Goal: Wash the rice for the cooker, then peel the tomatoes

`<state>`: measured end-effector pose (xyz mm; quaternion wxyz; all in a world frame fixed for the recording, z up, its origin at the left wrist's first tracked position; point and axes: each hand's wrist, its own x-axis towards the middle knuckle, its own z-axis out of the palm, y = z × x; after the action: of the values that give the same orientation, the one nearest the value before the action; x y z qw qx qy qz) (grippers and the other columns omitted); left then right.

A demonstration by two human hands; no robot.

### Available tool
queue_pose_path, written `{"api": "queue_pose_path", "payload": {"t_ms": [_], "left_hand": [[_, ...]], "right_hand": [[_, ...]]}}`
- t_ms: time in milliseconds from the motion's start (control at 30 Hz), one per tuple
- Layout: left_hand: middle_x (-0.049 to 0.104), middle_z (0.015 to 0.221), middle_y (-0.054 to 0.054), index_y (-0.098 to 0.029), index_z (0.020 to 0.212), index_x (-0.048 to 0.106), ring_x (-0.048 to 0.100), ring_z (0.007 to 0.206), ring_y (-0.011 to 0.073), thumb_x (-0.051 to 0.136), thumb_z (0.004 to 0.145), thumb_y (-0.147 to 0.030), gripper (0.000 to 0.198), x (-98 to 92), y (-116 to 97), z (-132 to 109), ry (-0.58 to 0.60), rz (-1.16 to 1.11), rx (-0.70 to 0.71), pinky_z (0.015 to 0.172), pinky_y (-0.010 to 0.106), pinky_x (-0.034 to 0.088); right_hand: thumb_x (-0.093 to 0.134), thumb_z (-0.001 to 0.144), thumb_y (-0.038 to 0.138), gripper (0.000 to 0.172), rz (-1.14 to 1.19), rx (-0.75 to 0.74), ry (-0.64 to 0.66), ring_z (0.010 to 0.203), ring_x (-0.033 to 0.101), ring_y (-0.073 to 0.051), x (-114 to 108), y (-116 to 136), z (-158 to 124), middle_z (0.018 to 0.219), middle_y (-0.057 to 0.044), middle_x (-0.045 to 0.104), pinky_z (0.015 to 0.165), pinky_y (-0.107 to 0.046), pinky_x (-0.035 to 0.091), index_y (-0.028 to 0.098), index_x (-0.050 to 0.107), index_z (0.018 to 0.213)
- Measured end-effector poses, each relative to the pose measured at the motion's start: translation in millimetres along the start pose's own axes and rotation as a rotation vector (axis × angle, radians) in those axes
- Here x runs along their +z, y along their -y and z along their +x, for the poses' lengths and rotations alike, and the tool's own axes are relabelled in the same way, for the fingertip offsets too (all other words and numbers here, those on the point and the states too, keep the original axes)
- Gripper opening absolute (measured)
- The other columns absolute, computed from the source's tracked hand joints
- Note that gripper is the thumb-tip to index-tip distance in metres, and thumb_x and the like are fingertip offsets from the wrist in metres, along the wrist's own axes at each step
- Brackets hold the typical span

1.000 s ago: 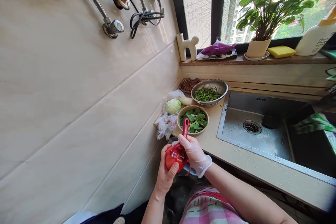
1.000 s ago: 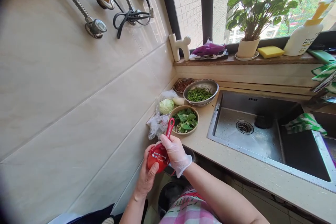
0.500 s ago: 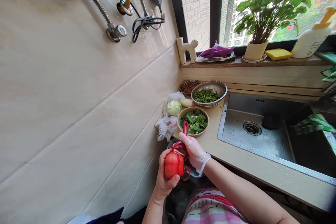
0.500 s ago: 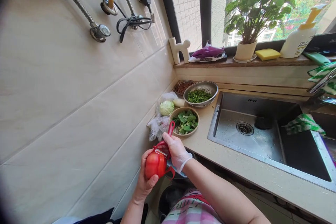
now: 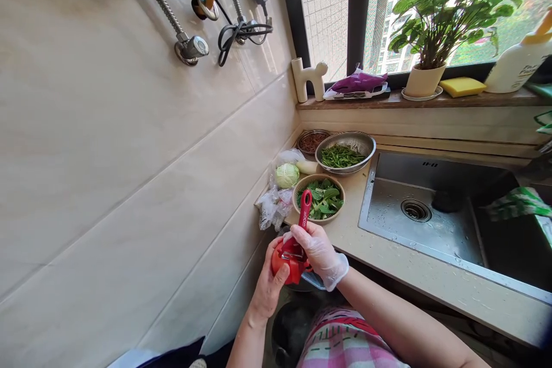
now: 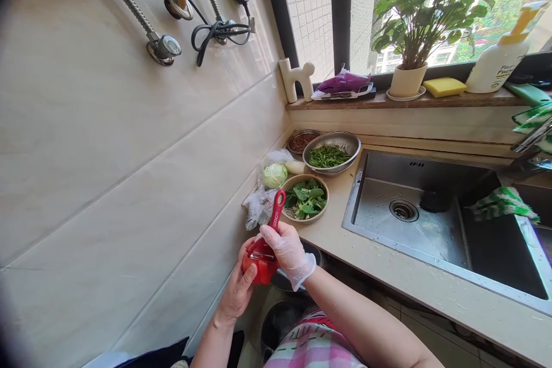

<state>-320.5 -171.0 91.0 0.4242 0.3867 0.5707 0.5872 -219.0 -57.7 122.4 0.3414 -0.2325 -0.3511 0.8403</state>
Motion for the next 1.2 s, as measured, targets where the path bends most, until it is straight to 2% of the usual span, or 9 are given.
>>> {"api": "queue_pose_path", "payload": {"t_ms": [133,267,633,767,867,933,1000,1100,1200], "left_hand": [[0.055,0.13,0.008,-0.025,0.128,0.043,0.055,0.116,0.0246,0.063,0.082,-0.038,0.053,3.5,-11,1,0.002,0.086,0.005,0.102,0.038,0.043],[0.054,0.131,0.007,-0.026,0.128,0.043,0.056,0.114,0.0246,0.063,0.081,-0.039,0.053,6.7,-14,1,-0.036,0.118,0.05,0.1,0.037,0.043],[0.052,0.125,0.01,-0.023,0.127,0.045,0.058,0.107,0.0259,0.066,0.076,-0.041,0.058,2.4,9,-6,-0.182,0.349,0.256,0.091,0.037,0.049],[0.048,0.132,0.013,-0.024,0.13,0.041,0.054,0.117,0.0297,0.07,0.073,-0.043,0.067,4.0,21,-5,-0.234,0.386,0.382,0.096,0.04,0.047],[0.043,0.14,0.017,-0.023,0.138,0.031,0.049,0.124,0.0326,0.073,0.069,-0.048,0.085,6.1,21,-3,-0.238,0.401,0.321,0.1,0.043,0.044],[0.042,0.142,0.018,-0.023,0.143,0.023,0.05,0.124,0.0327,0.074,0.066,-0.053,0.097,7.4,15,-2,-0.183,0.349,0.225,0.1,0.043,0.044],[0.044,0.141,0.018,-0.022,0.144,0.023,0.049,0.125,0.0331,0.072,0.065,-0.06,0.101,8.6,7,-3,-0.1,0.242,0.149,0.101,0.043,0.044],[0.05,0.138,0.015,-0.02,0.138,0.037,0.047,0.126,0.0329,0.063,0.073,-0.062,0.081,9.6,-3,-3,-0.069,0.093,0.08,0.103,0.043,0.042],[0.051,0.136,0.012,-0.022,0.134,0.042,0.049,0.124,0.0302,0.06,0.081,-0.048,0.061,9.7,-8,-4,-0.096,0.011,0.046,0.105,0.043,0.039]], "right_hand": [[0.075,0.06,0.06,0.048,0.03,0.053,0.009,0.048,0.051,-0.01,-4,-4,2,0.058,-0.001,0.062,0.049,-0.023,0.038,0.014,0.061,0.066],[0.076,0.057,0.06,0.05,0.086,0.069,-0.057,0.046,0.05,-0.009,-3,-4,5,0.054,0.0,0.061,0.046,-0.022,0.036,0.015,0.057,0.064],[0.084,0.047,0.055,0.051,0.269,0.197,-0.218,0.045,0.057,-0.012,-2,-2,15,0.05,0.001,0.062,0.047,-0.023,0.045,0.018,0.052,0.063],[0.084,0.048,0.054,0.05,0.297,0.194,-0.213,0.046,0.058,-0.012,-2,-2,15,0.052,0.0,0.064,0.05,-0.024,0.047,0.018,0.053,0.064],[0.083,0.049,0.057,0.051,0.285,0.141,-0.199,0.048,0.059,-0.013,-1,1,12,0.053,0.001,0.064,0.052,-0.025,0.047,0.019,0.052,0.066],[0.081,0.051,0.059,0.051,0.254,0.093,-0.183,0.049,0.059,-0.014,1,3,10,0.053,0.002,0.064,0.053,-0.026,0.047,0.019,0.052,0.067],[0.079,0.053,0.06,0.051,0.197,0.06,-0.151,0.048,0.057,-0.013,3,5,8,0.052,0.002,0.062,0.052,-0.025,0.045,0.019,0.053,0.066],[0.076,0.056,0.062,0.05,0.101,0.031,-0.09,0.047,0.054,-0.012,4,3,4,0.052,0.001,0.062,0.049,-0.024,0.041,0.018,0.054,0.065],[0.073,0.06,0.062,0.049,0.045,0.017,-0.063,0.049,0.053,-0.012,4,-1,1,0.055,0.0,0.063,0.049,-0.024,0.038,0.017,0.055,0.064]]}}
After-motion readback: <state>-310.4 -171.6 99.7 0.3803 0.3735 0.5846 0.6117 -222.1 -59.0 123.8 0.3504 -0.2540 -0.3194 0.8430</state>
